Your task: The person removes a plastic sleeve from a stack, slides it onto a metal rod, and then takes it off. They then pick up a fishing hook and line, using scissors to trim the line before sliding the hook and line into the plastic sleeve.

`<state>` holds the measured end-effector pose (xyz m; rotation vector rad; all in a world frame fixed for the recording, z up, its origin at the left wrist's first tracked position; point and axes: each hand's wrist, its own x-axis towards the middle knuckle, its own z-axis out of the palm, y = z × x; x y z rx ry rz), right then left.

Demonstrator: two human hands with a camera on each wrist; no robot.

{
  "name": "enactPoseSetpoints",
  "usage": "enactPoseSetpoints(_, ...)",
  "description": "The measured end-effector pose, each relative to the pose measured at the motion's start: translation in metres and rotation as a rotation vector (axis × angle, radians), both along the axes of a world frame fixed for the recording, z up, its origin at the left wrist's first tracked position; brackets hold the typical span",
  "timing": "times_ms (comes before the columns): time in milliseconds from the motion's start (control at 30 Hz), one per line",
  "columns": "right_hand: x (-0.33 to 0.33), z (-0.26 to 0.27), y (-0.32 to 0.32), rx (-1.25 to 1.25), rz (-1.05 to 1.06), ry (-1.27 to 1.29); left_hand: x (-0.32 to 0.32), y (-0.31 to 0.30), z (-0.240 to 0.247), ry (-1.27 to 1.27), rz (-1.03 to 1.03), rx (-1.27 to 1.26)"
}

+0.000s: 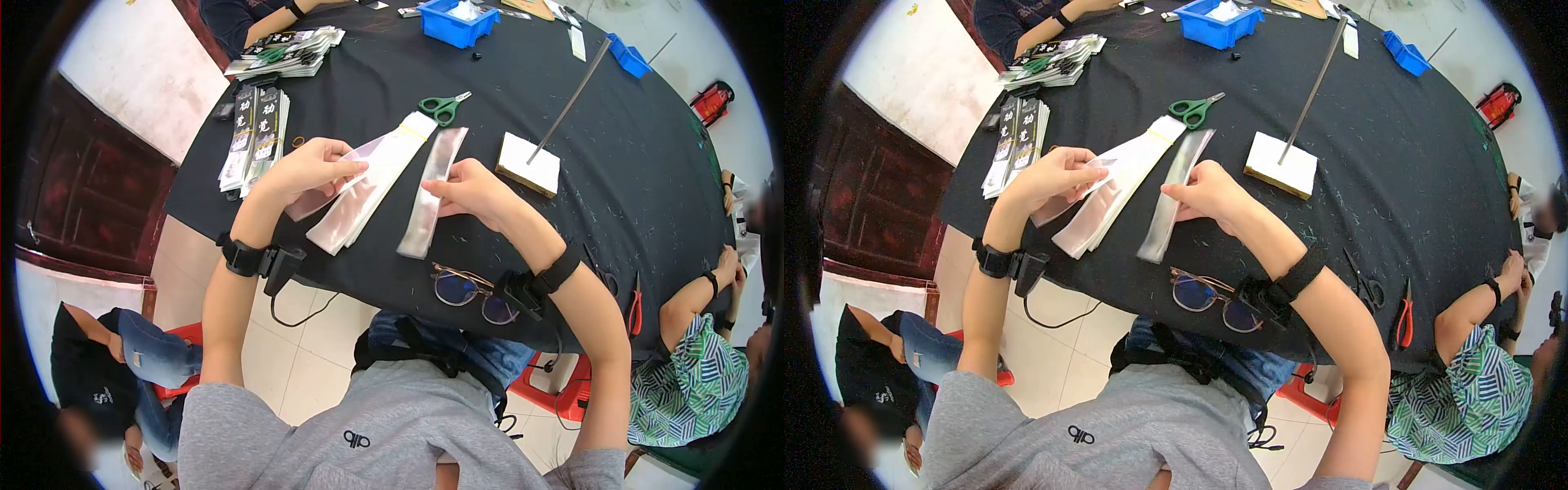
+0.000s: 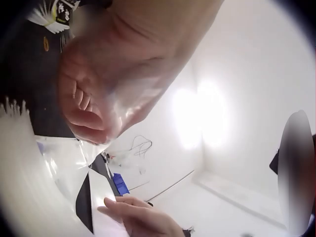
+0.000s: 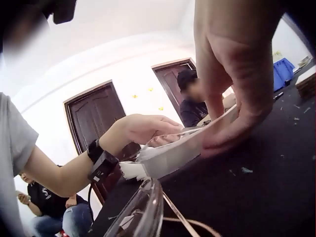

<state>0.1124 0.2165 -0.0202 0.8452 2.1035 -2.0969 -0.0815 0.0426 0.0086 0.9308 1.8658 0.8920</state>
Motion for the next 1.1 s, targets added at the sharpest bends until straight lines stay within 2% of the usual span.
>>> enactPoseSetpoints(67, 0.001, 0.010, 0.004, 0.029, 0.041, -0.071, -0.003, -0.001, -0.008, -0.220, 0.034, 0.025)
enactPoseSetpoints(167, 0.003, 0.029, 0.005, 0.166, 0.101, -0.187, 0.007, -0.002, -0.009, -0.364, 0.084, 0.052)
enactPoseSetpoints(233, 0.001, 0.040, 0.002, 0.834, 0.188, -0.339, 0.009, -0.003, -0.011, -0.450, 0.089, 0.069)
enactPoseSetpoints(267, 0.003, 0.026, 0.001, 1.250, 0.111, -0.193, 0.010, -0.003, -0.011, -0.535, 0.088, 0.087)
enactPoseSetpoints(300, 0.004, 0.026, -0.002, 1.250, 0.108, -0.194, 0.011, -0.005, -0.010, -0.534, 0.085, 0.086)
enactPoseSetpoints(367, 0.005, 0.029, -0.008, 1.404, 0.036, -0.128, 0.016, -0.011, -0.007, -0.493, 0.081, 0.167)
enactPoseSetpoints(433, 0.004, 0.036, -0.006, 1.367, 0.080, -0.121, 0.025, -0.016, -0.001, -0.427, 0.073, 0.224)
enactPoseSetpoints(500, -0.001, 0.040, 0.003, 0.964, 0.133, 0.005, 0.037, -0.019, 0.008, -0.362, 0.072, 0.284)
enactPoseSetpoints(533, -0.004, 0.042, 0.006, 0.693, 0.123, -0.042, 0.046, -0.016, 0.014, -0.345, 0.061, 0.320)
enactPoseSetpoints(567, -0.005, 0.039, 0.006, 0.693, 0.126, -0.041, 0.055, -0.012, 0.017, -0.328, 0.049, 0.356)
enactPoseSetpoints(633, -0.005, 0.033, 0.007, -0.202, 0.064, 0.405, 0.068, 0.000, 0.013, -0.294, 0.050, 0.364)
enactPoseSetpoints(667, -0.001, 0.036, 0.010, -0.282, 0.083, 0.449, 0.074, 0.008, 0.008, -0.259, 0.054, 0.373)
enactPoseSetpoints(700, 0.000, 0.038, 0.012, -0.279, 0.083, 0.448, 0.078, 0.014, 0.003, -0.222, 0.058, 0.381)
enactPoseSetpoints(767, 0.002, 0.040, 0.018, -0.033, 0.083, 0.437, 0.078, 0.022, -0.004, -0.178, 0.021, 0.358)
enactPoseSetpoints(800, 0.003, 0.041, 0.022, -0.270, 0.068, 0.537, 0.079, 0.024, -0.005, -0.173, 0.033, 0.323)
enactPoseSetpoints(833, 0.006, 0.043, 0.025, -0.268, 0.066, 0.535, 0.080, 0.026, -0.006, -0.167, 0.048, 0.289)
enactPoseSetpoints(900, 0.011, 0.052, 0.029, -0.473, 0.143, 0.530, 0.081, 0.027, -0.006, -0.201, 0.062, 0.288)
enactPoseSetpoints(967, 0.012, 0.049, 0.030, -0.403, 0.127, 0.508, 0.082, 0.027, -0.006, -0.246, 0.081, 0.271)
enactPoseSetpoints(1033, 0.011, 0.045, 0.025, 0.198, 0.195, 0.360, 0.081, 0.027, -0.014, -0.244, 0.069, 0.286)
enactPoseSetpoints(1100, 0.011, 0.045, 0.020, 0.175, 0.180, 0.382, 0.082, 0.028, -0.016, -0.240, 0.058, 0.301)
